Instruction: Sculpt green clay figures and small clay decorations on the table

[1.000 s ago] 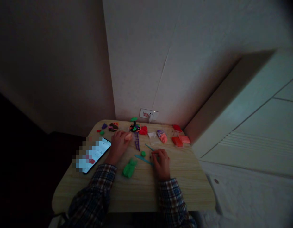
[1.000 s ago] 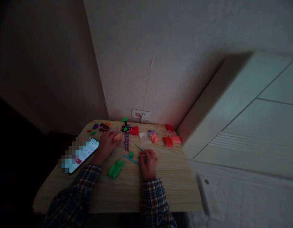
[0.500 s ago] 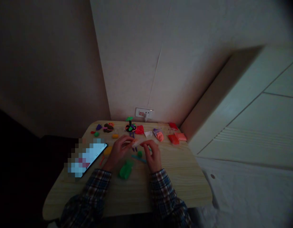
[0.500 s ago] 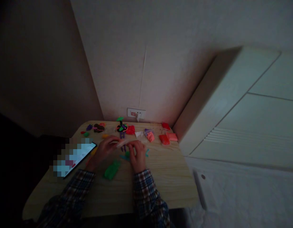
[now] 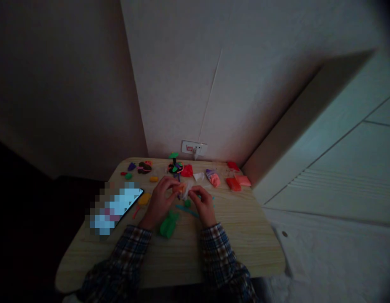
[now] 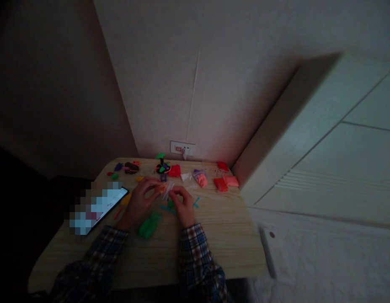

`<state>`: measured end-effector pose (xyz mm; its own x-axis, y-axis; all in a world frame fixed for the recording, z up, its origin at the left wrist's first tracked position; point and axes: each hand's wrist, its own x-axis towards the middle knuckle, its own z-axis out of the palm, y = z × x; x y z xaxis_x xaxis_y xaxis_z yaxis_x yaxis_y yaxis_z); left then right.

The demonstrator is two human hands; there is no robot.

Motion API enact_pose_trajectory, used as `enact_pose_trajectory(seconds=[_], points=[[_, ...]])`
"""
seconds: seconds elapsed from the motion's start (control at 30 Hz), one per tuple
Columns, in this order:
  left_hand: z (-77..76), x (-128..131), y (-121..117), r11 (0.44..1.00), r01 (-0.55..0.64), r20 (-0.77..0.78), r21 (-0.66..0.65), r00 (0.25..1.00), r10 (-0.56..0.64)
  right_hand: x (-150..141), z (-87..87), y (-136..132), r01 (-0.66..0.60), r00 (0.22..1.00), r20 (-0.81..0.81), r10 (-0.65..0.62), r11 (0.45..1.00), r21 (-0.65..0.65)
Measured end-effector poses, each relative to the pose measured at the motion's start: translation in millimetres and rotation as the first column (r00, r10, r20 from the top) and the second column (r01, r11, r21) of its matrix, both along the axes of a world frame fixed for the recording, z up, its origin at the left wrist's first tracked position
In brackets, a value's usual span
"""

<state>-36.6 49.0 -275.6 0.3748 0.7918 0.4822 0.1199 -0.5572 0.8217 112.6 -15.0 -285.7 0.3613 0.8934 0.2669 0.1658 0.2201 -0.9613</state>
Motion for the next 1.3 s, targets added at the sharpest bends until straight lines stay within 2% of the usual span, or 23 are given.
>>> enact_pose_trajectory(seconds=[0.5, 0.73, 0.97, 1.17, 1.23, 1.3], points=[[-0.5, 0.6, -2.0, 1.000, 0.028, -0.024, 0.008, 0.999, -0.028, 3.8, -0.5, -0.3, -0.079, 0.992, -0.096, 0.079, 0.997, 0.006], [2.2, -0.7, -0.6, 0.997, 0.020, -0.082, 0.074, 0.997, -0.014, 6.2, -5.6, 0.0, -0.083, 0.994, -0.073, 0.083, 0.997, 0.000], [2.3, 0.5, -2.4, 0.988, -0.028, -0.163, 0.150, 0.985, 0.052, 5.7, -3.9, 0.0, -0.032, 0.998, 0.051, 0.031, 0.999, 0.013], [6.0, 3.5, -11.8, 0.973, -0.109, -0.183, 0.204, 0.972, 0.147, 2.0, 5.1, -5.2, 0.108, 0.968, 0.216, -0.125, 0.990, 0.086], [6.5, 5.4, -16.4, 0.967, -0.079, -0.172, 0.240, 0.977, 0.122, 0.2, 7.0, -7.2, 0.143, 0.945, 0.279, -0.170, 0.983, 0.113], [5.5, 7.8, -20.1, 0.966, 0.007, -0.181, 0.259, 0.983, 0.041, -1.7, 7.2, -8.5, 0.157, 0.921, 0.337, -0.193, 0.979, 0.131]])
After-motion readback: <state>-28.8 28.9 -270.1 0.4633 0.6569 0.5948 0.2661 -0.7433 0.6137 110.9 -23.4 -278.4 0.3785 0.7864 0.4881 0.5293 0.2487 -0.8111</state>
